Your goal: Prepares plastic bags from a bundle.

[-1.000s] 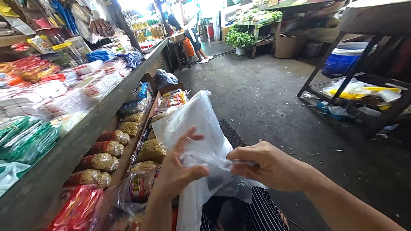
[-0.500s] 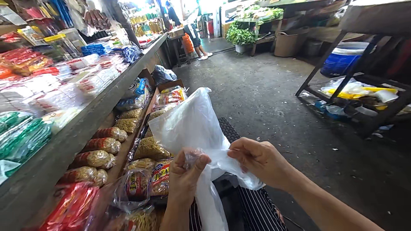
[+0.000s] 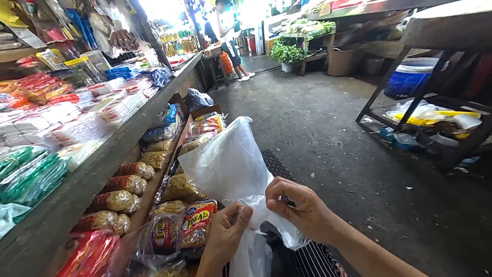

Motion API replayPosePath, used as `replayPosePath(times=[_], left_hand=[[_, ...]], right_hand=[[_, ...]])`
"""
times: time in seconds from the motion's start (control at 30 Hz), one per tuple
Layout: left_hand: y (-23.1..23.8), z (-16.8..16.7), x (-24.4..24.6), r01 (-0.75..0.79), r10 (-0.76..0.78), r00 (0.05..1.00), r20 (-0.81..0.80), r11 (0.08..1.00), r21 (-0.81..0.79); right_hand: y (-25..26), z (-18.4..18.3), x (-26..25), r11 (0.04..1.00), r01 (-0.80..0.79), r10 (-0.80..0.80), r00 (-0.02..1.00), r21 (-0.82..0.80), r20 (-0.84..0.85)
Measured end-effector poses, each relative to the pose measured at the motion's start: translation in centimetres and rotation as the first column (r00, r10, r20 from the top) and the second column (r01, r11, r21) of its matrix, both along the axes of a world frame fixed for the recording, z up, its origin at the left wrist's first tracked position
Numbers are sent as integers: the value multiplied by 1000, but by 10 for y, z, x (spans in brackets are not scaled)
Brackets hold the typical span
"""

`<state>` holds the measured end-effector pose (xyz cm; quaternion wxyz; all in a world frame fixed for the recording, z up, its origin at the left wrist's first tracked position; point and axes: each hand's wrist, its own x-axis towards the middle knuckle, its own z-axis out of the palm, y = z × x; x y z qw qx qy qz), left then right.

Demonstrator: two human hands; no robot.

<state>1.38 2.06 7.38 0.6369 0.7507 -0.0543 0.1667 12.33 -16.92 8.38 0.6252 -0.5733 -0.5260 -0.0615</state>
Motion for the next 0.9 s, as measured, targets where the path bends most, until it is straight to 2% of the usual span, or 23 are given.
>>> replayPosePath(times=[0.1, 0.17, 0.27, 0.33, 0.37, 0.43, 0.47, 0.53, 0.6, 0.63, 0.7, 0.77, 0.8, 0.83, 0.9], left_hand=[[-3, 4, 0, -84, 93, 990, 105, 992, -92], [-1, 10, -4, -23, 59, 979, 197, 983, -181], [-5, 23, -11, -10, 79, 971, 223, 955, -296], [-3, 25, -15, 7, 73, 974, 214, 936, -352], [1, 23, -16, 36, 44, 975, 220, 937, -348], [15, 15, -19, 173, -118, 968, 221, 954, -245], [23, 12, -21, 254, -225, 958, 177, 955, -157], [31, 7, -23, 405, -404, 914, 44, 914, -8], [34, 0, -23, 473, -472, 881, 33, 881, -9], [35, -2, -26, 434, -427, 899, 99, 899, -57], [36, 5, -33, 276, -208, 940, 270, 929, -246], [42, 15, -37, 219, -66, 931, 360, 888, -404], [46, 18, -37, 229, -51, 923, 382, 870, -437], [52, 19, -37, 238, -63, 921, 385, 873, -426], [62, 22, -39, 188, -85, 947, 310, 929, -319]], right_hand=[[0, -1, -6, 976, -211, 198, 959, -46, -204], [-2, -4, -5, 950, -287, 251, 935, -120, -250], [-11, -4, 2, 907, -373, 336, 921, -197, -195], [-17, -2, 8, 931, -312, 300, 950, -190, -90], [-20, -1, 11, 961, -217, 215, 976, -171, -32], [-21, 2, 19, 997, -49, 51, 998, -65, 23], [-22, 6, 24, 997, -73, 73, 997, 13, -10], [-24, 13, 27, 950, -257, 284, 947, 179, -151], [-25, 20, 20, 898, -400, 435, 870, 185, -231], [-25, 22, 19, 891, -432, 454, 857, 137, -246], [-29, 19, 26, 936, -347, 330, 925, -65, -187], [-35, 14, 35, 941, -236, 207, 968, -242, -140], [-37, 15, 39, 932, -226, 195, 972, -282, -132], [-39, 16, 43, 934, -232, 206, 971, -272, -123], [-41, 24, 54, 948, -299, 285, 950, -105, -129]])
